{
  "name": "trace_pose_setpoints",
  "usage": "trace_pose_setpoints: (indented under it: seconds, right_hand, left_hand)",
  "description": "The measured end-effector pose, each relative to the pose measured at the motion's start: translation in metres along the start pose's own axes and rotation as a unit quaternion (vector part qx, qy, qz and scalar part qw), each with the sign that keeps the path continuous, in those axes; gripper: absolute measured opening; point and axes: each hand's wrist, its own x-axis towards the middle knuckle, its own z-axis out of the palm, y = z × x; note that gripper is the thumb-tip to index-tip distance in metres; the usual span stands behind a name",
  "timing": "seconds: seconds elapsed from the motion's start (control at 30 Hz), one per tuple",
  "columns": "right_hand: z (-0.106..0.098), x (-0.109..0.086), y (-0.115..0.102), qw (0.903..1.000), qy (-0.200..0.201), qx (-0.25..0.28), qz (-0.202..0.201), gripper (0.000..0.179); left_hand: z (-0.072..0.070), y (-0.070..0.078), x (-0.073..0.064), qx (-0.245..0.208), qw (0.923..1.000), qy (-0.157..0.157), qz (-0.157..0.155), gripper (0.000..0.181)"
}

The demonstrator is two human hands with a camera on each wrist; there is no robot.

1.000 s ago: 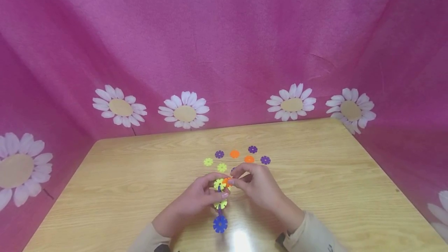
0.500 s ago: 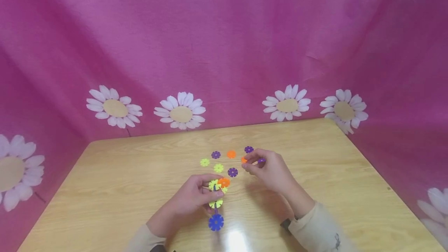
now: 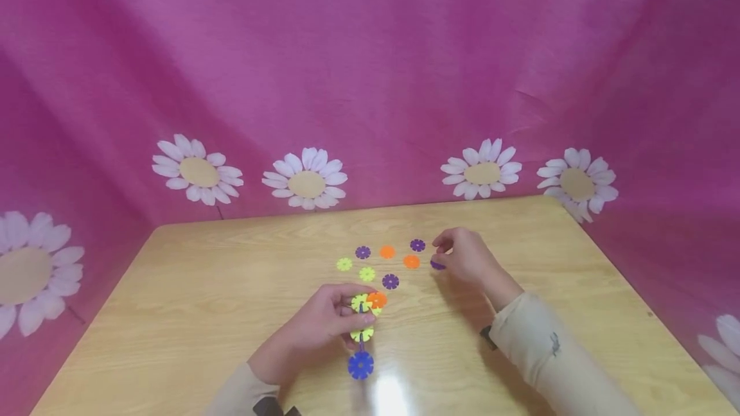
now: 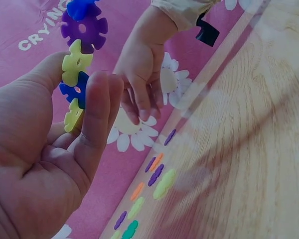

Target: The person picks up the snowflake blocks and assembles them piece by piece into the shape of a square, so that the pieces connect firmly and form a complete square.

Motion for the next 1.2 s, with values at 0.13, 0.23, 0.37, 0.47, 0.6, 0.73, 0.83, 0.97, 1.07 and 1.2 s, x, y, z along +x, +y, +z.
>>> trace_pose_setpoints:
  seconds: [0.13,0.23,0.37,0.47,0.6,0.73,0.83,0.97,1.07,1.2]
  right_hand:
    - [0.002,0.006,0.005,0.9995,-0.019,-0.013,0.022,0.024]
    - [0.004,0.011,0.008,0.9986,-0.032,-0.027,0.032,0.024]
    - [0.007,0.018,0.011,0.9961,-0.043,-0.069,0.033,0.024]
    - [0.008,0.022,0.014,0.9925,-0.056,-0.106,0.025,0.024]
    - [0.011,0.023,0.019,0.9886,-0.079,-0.127,0.017,0.025]
    - [0.016,0.023,0.022,0.9883,-0.085,-0.125,0.019,0.023]
    - [0.018,0.023,0.022,0.9887,-0.081,-0.125,0.015,0.021]
    - [0.020,0.022,0.020,0.9904,-0.070,-0.118,0.016,0.020]
    - [0.024,0.020,0.021,0.9937,-0.052,-0.096,0.026,0.018]
    - [0.025,0.018,0.022,0.9981,-0.021,-0.050,0.031,0.012]
  left_hand:
    - [0.000,0.000,0.000,0.005,1.0000,-0.005,0.000,0.046]
    - [0.000,0.000,0.000,0.004,0.9999,-0.013,-0.002,0.045]
    - [-0.002,-0.001,-0.001,0.003,0.9998,-0.022,-0.001,0.041]
    - [-0.003,0.000,-0.001,0.006,0.9998,-0.020,0.001,0.039]
    - [-0.003,0.002,-0.002,0.009,0.9999,-0.014,0.002,0.039]
    - [-0.002,0.004,-0.003,0.005,0.9999,-0.012,-0.002,0.038]
    - [-0.001,0.004,-0.003,0.001,1.0000,-0.009,-0.004,0.038]
    - [-0.001,0.004,-0.002,0.000,1.0000,-0.006,-0.003,0.038]
    - [-0.001,0.004,-0.002,0.003,1.0000,-0.001,-0.004,0.038]
    - [-0.001,0.004,-0.001,0.009,0.9999,0.007,0.000,0.039]
